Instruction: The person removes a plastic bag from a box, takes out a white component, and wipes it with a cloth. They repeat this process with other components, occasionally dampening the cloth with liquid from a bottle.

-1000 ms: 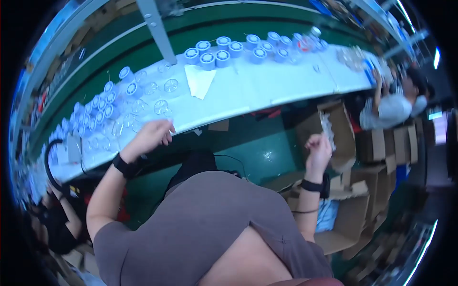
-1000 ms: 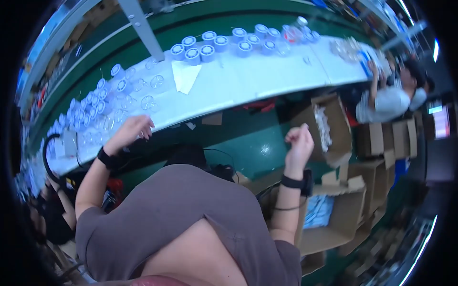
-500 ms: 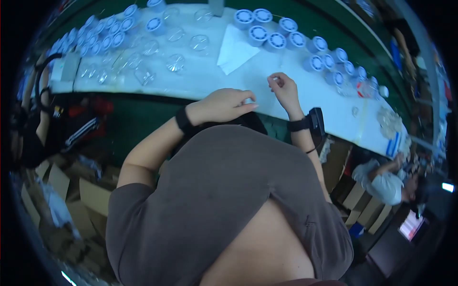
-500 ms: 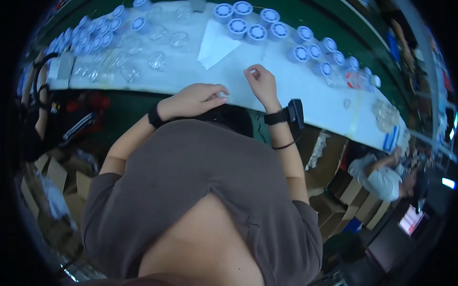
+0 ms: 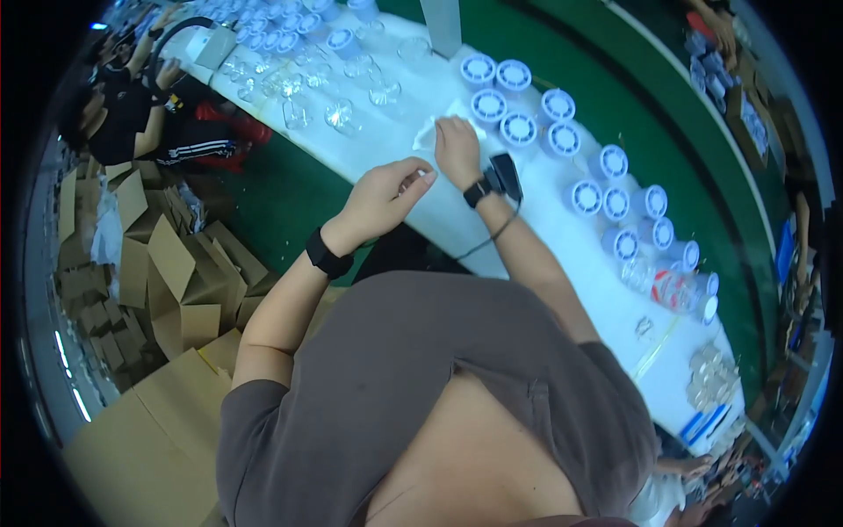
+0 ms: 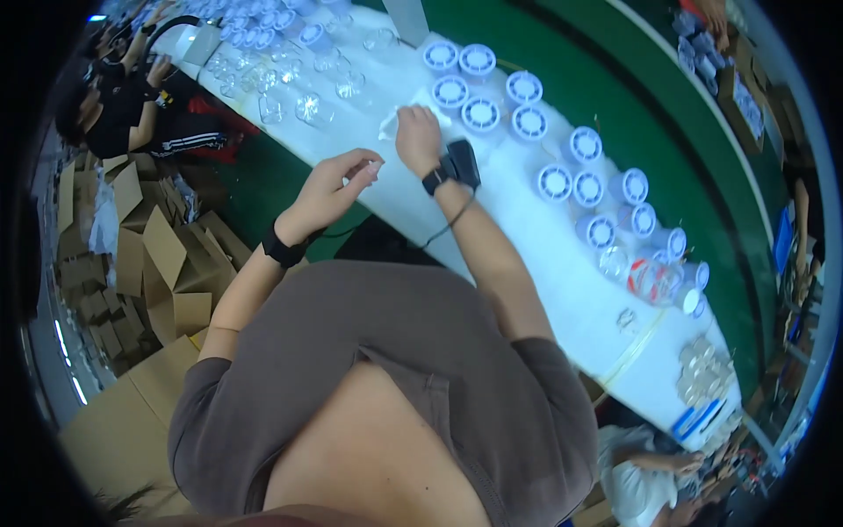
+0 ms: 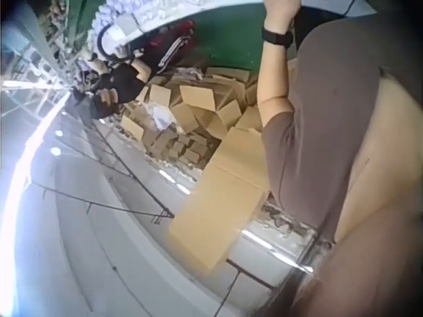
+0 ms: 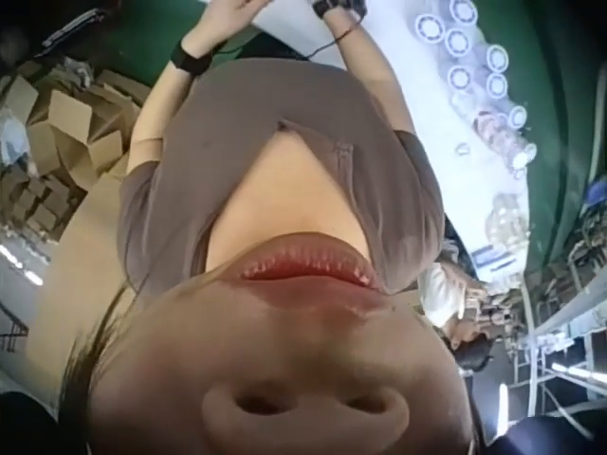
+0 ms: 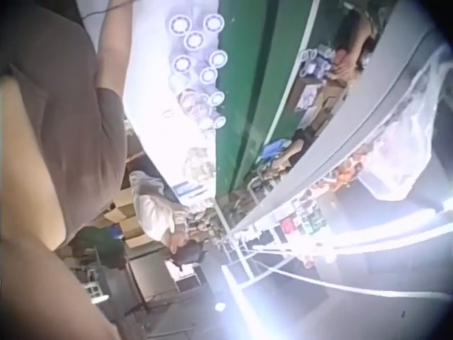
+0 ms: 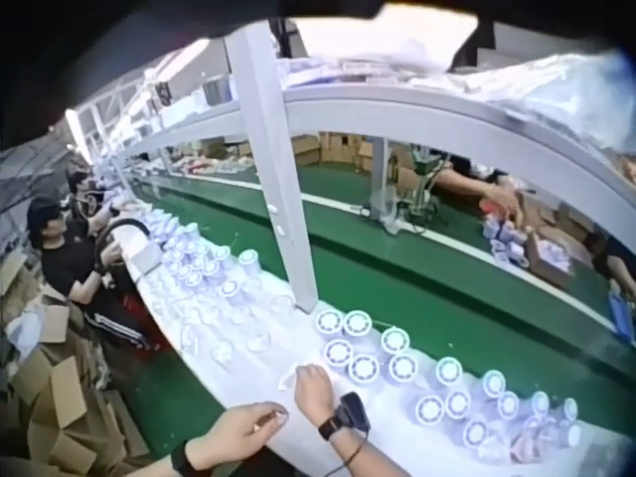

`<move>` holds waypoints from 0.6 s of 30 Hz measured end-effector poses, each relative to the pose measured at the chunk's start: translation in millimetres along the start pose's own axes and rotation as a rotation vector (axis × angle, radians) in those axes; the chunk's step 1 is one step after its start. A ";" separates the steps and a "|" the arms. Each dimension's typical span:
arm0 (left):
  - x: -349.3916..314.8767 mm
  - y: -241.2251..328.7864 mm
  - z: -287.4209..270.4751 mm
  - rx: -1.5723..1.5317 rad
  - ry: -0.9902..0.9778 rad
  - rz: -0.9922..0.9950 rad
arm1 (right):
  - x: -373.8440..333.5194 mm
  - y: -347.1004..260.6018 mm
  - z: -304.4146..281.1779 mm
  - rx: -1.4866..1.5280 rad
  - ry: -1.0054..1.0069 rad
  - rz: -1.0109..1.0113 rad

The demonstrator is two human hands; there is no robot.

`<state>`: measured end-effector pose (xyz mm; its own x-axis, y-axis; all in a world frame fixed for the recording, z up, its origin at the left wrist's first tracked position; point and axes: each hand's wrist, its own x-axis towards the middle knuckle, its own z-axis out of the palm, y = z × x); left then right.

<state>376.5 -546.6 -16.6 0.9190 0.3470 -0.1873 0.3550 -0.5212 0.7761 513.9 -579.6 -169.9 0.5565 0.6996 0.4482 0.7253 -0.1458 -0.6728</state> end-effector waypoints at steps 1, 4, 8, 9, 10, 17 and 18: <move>2.6 -3.1 3.2 -0.054 0.047 -0.038 | -0.2 -4.9 -4.9 0.118 0.052 0.058; 12.4 -23.9 15.8 -0.202 0.167 -0.114 | -12.6 -24.2 -23.4 0.477 0.146 0.265; 22.5 -59.2 39.3 -0.417 0.228 -0.230 | -31.1 -22.1 -36.5 0.464 0.119 0.320; 24.1 -65.1 40.2 -0.421 0.259 -0.223 | -32.4 -22.7 -37.5 0.423 0.092 0.309; 26.8 -66.5 40.0 -0.412 0.257 -0.226 | -31.2 -24.0 -40.4 0.426 0.083 0.301; 39.5 -79.5 20.6 -0.394 0.105 -0.058 | -36.8 -50.5 -69.7 0.036 -0.009 0.039; 38.9 -87.8 21.9 -0.449 0.056 0.029 | -41.1 -55.5 -81.4 0.014 0.025 0.047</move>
<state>384.8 -504.5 -105.1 0.9124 0.3851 -0.1387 0.2086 -0.1458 0.9671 483.8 -657.2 -103.1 0.6002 0.6743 0.4303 0.6924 -0.1686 -0.7016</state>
